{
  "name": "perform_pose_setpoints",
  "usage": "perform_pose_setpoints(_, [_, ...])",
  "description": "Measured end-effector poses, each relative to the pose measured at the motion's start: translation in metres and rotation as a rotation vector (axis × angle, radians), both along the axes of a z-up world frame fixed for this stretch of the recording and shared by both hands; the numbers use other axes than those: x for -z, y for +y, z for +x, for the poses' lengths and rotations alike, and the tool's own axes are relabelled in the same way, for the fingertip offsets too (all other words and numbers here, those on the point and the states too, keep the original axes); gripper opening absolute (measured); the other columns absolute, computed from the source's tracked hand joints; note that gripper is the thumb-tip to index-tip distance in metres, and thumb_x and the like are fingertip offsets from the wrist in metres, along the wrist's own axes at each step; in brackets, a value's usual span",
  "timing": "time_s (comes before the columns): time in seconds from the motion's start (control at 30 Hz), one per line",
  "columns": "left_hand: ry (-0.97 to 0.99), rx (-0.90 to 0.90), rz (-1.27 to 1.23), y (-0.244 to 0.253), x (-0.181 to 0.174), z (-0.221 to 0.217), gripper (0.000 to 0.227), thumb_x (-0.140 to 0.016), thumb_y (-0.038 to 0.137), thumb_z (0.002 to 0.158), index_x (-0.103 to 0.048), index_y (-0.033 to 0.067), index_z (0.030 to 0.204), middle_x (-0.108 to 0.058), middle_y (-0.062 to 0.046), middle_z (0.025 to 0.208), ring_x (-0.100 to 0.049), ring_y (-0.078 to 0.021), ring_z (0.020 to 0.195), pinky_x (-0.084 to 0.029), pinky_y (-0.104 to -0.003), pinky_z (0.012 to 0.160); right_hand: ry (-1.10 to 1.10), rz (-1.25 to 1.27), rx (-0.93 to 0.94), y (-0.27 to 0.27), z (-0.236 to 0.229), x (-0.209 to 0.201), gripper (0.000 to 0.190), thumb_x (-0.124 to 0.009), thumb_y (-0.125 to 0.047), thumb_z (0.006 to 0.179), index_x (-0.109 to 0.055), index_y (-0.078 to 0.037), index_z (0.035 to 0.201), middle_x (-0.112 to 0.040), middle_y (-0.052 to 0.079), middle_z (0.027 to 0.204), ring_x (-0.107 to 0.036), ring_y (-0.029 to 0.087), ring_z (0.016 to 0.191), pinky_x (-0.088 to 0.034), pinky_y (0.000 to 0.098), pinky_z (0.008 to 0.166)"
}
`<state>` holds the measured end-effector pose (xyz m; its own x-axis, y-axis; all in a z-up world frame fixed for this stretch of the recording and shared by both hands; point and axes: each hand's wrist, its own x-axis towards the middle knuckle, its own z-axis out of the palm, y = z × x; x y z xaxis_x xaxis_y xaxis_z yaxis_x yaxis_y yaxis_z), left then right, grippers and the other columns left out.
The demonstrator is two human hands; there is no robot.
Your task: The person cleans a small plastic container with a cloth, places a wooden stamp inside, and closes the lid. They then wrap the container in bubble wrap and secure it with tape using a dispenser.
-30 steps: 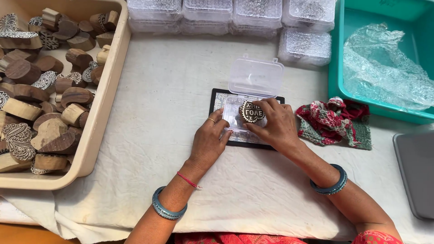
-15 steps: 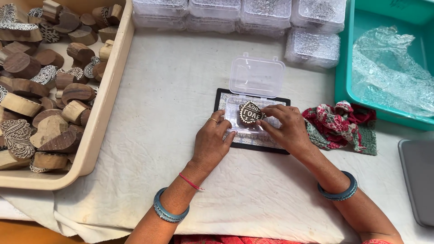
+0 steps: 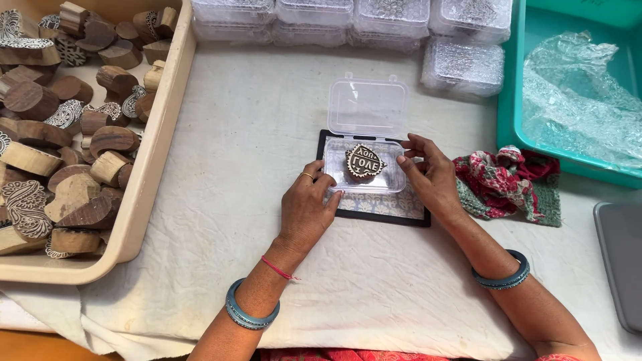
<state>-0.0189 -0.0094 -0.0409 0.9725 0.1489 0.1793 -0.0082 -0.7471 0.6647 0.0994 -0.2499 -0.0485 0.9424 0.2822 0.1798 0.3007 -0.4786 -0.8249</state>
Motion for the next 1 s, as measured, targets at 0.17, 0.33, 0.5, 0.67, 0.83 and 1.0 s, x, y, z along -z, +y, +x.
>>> perform_pose_setpoints(0.17, [-0.097,0.046,0.01,0.005,-0.014,0.0,0.084,-0.082,0.016,0.081,-0.041,0.0042,0.153,-0.062,-0.016,0.129,-0.064,-0.0304,0.115,-0.055,-0.039,0.095,0.113,-0.022,0.046,0.008,-0.006,-0.01,0.057,-0.071,-0.02,0.095,-0.054,-0.005,0.147,-0.069,0.01,0.132,-0.07,0.019,0.096,-0.061,0.0312,0.081])
perform_pose_setpoints(0.33, [-0.137,0.055,0.044,0.008,-0.001,0.002,0.075,-0.084,0.018,0.081,-0.049,0.0056,0.146,-0.062,-0.017,0.131,-0.063,-0.0308,0.121,-0.054,-0.039,0.099,0.006,0.135,-0.039,0.0,0.02,0.011,0.067,-0.07,-0.013,0.095,-0.04,-0.001,0.154,-0.055,0.016,0.149,-0.057,0.022,0.131,-0.058,0.0333,0.09])
perform_pose_setpoints(0.5, [-0.171,0.062,0.085,0.011,0.005,0.003,0.071,-0.084,0.018,0.081,-0.053,0.0055,0.143,-0.064,-0.018,0.133,-0.062,-0.032,0.122,-0.053,-0.04,0.1,0.184,0.475,-0.204,-0.002,0.043,0.012,0.076,-0.063,-0.014,0.098,-0.023,-0.004,0.162,-0.042,0.016,0.16,-0.046,0.023,0.143,-0.048,0.0378,0.108])
perform_pose_setpoints(0.67, [0.023,0.024,-0.002,0.011,-0.002,0.007,0.101,-0.084,0.021,0.082,-0.025,0.0095,0.163,-0.068,-0.013,0.121,-0.067,-0.0269,0.113,-0.055,-0.039,0.097,0.501,0.911,-0.219,-0.01,0.035,-0.003,0.049,-0.051,-0.035,0.108,-0.057,-0.003,0.144,-0.061,0.015,0.143,-0.055,0.022,0.133,-0.047,0.0388,0.104])
perform_pose_setpoints(0.83, [-0.027,0.075,-0.158,0.023,-0.008,0.009,0.097,-0.07,0.006,0.082,-0.017,0.0138,0.164,-0.063,-0.012,0.134,-0.069,-0.0257,0.11,-0.056,-0.039,0.094,0.353,0.761,-0.397,-0.021,0.036,0.016,0.031,-0.062,-0.029,0.107,-0.074,-0.001,0.114,-0.066,0.017,0.137,-0.061,0.023,0.131,-0.048,0.04,0.114])
perform_pose_setpoints(1.0, [-0.261,0.186,-0.304,0.033,0.002,0.008,0.083,-0.041,-0.006,0.087,-0.028,0.0169,0.166,-0.038,-0.017,0.168,-0.052,-0.0278,0.144,-0.053,-0.039,0.113,0.188,0.427,-0.42,-0.01,0.017,-0.005,0.018,-0.075,-0.013,0.095,-0.074,-0.005,0.111,-0.062,0.011,0.139,-0.059,0.018,0.129,-0.053,0.0355,0.106])
